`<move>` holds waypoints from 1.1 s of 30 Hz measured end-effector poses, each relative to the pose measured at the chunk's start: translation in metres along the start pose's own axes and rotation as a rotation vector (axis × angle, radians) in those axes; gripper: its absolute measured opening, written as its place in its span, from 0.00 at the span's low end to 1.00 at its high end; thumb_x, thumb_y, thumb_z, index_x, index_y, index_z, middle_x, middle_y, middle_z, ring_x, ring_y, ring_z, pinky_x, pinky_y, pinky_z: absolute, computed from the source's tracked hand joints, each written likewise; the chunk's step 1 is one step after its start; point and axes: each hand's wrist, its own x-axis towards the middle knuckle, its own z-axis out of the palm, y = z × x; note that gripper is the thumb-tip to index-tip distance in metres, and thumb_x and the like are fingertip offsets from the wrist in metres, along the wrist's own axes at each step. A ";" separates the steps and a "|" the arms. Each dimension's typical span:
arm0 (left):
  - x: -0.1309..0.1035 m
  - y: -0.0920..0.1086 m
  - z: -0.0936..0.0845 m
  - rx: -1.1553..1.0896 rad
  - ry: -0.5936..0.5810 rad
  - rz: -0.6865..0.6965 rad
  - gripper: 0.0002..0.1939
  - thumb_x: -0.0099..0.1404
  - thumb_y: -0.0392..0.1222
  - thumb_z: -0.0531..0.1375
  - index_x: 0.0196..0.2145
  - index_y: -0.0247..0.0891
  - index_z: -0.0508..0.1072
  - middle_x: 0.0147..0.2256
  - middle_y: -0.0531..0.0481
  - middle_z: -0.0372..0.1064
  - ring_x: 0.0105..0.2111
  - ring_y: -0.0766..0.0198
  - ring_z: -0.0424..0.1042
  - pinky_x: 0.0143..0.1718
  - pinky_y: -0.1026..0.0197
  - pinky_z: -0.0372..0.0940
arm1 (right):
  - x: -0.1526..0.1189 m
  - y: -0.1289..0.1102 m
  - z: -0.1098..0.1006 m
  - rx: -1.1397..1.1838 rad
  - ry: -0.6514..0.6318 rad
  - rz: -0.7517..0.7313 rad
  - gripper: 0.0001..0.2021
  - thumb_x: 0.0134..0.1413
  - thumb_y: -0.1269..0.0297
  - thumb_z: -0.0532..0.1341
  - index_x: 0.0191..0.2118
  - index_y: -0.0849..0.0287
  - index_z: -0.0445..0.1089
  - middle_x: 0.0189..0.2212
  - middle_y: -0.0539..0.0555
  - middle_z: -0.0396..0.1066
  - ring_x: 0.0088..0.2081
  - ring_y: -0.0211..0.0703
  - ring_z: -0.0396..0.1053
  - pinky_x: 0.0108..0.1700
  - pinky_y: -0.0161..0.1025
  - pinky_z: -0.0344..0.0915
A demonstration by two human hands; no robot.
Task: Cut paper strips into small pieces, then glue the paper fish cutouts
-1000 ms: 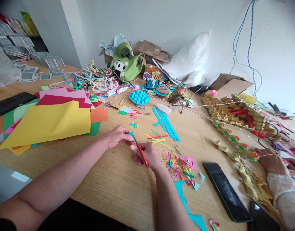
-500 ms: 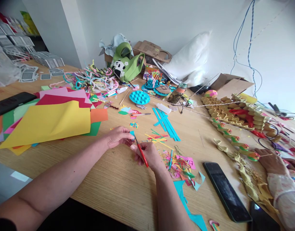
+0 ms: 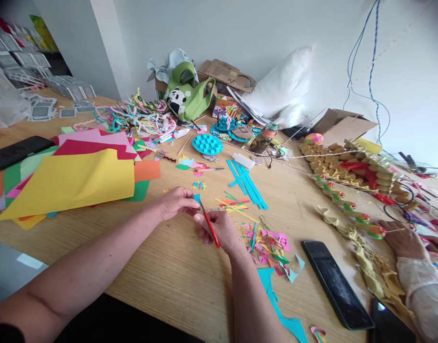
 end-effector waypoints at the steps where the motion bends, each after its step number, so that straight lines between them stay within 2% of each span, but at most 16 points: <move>1: 0.000 0.000 0.000 0.004 -0.002 -0.001 0.12 0.42 0.40 0.69 0.23 0.31 0.72 0.22 0.50 0.70 0.24 0.67 0.70 0.33 0.60 0.67 | 0.000 0.000 0.000 0.002 -0.001 -0.002 0.28 0.39 0.36 0.65 0.19 0.61 0.65 0.16 0.52 0.69 0.14 0.34 0.64 0.16 0.30 0.60; 11: 0.000 0.000 0.000 0.001 -0.023 0.000 0.13 0.42 0.41 0.69 0.23 0.31 0.72 0.23 0.50 0.70 0.24 0.68 0.70 0.32 0.61 0.67 | -0.001 -0.002 0.001 0.010 0.002 -0.002 0.29 0.39 0.35 0.64 0.20 0.61 0.65 0.15 0.52 0.69 0.14 0.34 0.64 0.16 0.30 0.60; 33: 0.001 -0.001 0.002 -0.024 0.014 -0.003 0.11 0.41 0.39 0.68 0.23 0.31 0.72 0.22 0.50 0.70 0.23 0.67 0.70 0.31 0.60 0.67 | -0.002 -0.004 0.002 0.015 0.005 -0.004 0.30 0.38 0.34 0.64 0.19 0.61 0.64 0.15 0.53 0.69 0.14 0.34 0.64 0.16 0.30 0.60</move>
